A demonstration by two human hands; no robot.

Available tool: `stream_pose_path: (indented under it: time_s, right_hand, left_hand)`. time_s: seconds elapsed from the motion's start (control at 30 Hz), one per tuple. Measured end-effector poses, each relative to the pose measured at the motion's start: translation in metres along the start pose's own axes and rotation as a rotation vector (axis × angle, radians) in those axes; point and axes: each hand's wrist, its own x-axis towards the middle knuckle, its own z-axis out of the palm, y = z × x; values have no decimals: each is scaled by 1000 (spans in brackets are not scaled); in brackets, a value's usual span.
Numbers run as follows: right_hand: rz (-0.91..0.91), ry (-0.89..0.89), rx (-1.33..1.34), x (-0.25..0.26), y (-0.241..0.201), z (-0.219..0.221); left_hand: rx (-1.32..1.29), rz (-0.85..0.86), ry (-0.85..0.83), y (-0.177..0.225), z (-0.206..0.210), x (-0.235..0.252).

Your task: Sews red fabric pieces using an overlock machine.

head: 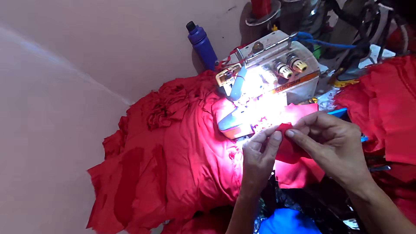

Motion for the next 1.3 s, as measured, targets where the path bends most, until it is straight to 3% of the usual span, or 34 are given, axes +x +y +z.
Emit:
stream_pose_path:
  time_s: [0.2, 0.43, 0.57, 0.77, 0.93, 1.07, 1.2, 1.3]
  right_hand:
    - [71, -34, 53, -13, -1, 27]
    - [270, -576, 356, -21, -3, 40]
    - [263, -669, 410, -25, -12, 51]
    - [265, -647, 266, -31, -10, 61]
    - [93, -519, 62, -34, -4, 66]
    - [15, -412, 12, -24, 6, 69]
    - [207, -247, -15, -12, 30, 81]
    - [350, -200, -131, -2, 51, 88]
  left_hand:
    - [56, 7, 51, 4, -23, -15]
    - [351, 274, -164, 21, -87, -22]
    - [388, 334, -193, 38, -111, -24]
    - [415, 370, -162, 43, -119, -26]
    - [399, 428, -138, 43, -124, -21]
    - [432, 462, -46, 26, -125, 13]
    - [480, 343, 21, -20, -116, 62]
    - [659, 285, 62, -54, -102, 86]
